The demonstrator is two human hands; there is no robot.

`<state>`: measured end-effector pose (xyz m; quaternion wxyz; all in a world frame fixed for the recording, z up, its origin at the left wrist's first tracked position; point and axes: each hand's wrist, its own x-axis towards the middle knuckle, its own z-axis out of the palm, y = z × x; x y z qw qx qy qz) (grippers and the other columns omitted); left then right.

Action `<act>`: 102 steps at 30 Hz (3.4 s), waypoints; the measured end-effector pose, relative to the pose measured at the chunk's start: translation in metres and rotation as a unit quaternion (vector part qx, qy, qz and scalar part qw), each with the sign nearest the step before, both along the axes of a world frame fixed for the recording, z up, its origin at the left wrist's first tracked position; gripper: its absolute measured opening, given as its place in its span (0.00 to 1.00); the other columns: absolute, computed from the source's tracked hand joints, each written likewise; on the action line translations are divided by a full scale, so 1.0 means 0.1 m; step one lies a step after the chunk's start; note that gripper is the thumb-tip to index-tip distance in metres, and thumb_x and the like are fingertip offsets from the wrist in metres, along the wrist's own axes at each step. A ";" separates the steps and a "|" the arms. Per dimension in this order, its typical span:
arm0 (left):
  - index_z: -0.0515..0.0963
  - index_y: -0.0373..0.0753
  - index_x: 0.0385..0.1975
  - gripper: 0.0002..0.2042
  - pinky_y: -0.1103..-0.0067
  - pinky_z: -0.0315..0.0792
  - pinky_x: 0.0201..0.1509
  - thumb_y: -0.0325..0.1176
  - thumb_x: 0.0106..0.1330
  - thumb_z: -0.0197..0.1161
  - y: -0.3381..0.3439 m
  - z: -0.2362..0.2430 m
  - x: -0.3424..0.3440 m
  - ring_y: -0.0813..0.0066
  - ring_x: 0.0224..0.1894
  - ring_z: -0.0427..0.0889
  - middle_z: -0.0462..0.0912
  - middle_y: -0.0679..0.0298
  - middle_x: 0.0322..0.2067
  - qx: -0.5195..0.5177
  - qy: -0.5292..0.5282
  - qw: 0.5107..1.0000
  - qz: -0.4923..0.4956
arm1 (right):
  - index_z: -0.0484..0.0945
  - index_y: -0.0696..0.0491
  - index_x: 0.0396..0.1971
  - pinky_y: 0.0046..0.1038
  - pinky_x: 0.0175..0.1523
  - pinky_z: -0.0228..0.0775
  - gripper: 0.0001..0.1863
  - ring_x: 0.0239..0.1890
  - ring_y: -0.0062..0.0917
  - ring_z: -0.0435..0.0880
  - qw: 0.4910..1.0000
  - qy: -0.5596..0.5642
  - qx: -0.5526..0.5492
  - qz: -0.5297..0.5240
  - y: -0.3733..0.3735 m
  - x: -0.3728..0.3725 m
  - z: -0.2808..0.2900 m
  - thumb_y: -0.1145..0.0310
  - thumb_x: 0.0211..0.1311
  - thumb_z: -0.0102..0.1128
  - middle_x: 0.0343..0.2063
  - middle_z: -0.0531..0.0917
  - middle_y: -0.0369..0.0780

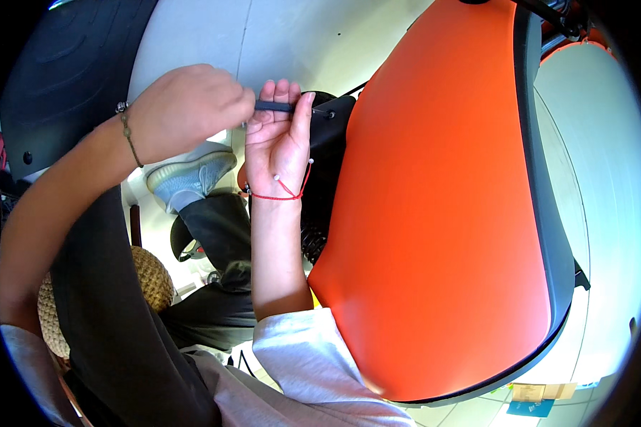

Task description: The person uses a socket tool to remove and then re-attach hardware on a black plastic scooter panel, working while seated.

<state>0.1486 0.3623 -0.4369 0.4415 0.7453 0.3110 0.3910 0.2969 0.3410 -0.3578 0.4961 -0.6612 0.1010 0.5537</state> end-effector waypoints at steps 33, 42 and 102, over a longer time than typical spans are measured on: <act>0.74 0.35 0.30 0.18 0.88 0.65 0.24 0.47 0.67 0.53 -0.01 0.07 0.06 0.85 0.21 0.71 0.75 0.68 0.25 -0.803 -0.330 0.482 -0.115 | 0.71 0.52 0.41 0.29 0.41 0.70 0.14 0.49 0.25 0.76 1.000 -0.012 0.001 -0.018 -0.01 -0.03 -0.05 0.57 0.68 0.49 0.44 0.78 0.37; 0.74 0.35 0.24 0.15 0.88 0.64 0.20 0.42 0.67 0.54 -0.01 -0.01 0.04 0.85 0.16 0.70 0.73 0.68 0.18 -0.736 -0.303 0.581 -0.167 | 0.74 0.53 0.39 0.27 0.40 0.69 0.13 0.42 0.24 0.79 0.997 0.054 0.031 0.036 -0.12 0.11 -0.06 0.58 0.67 0.49 0.37 0.81 0.36; 0.73 0.34 0.48 0.12 0.79 0.60 0.61 0.31 0.68 0.52 -1.87 4.02 -1.45 0.73 0.54 0.71 0.76 0.61 0.49 -0.191 0.156 0.969 0.028 | 0.68 0.59 0.49 0.20 0.24 0.65 0.17 0.23 0.15 0.72 0.988 -0.102 0.117 0.024 -4.31 -1.08 1.44 0.71 0.61 0.52 0.26 0.77 0.37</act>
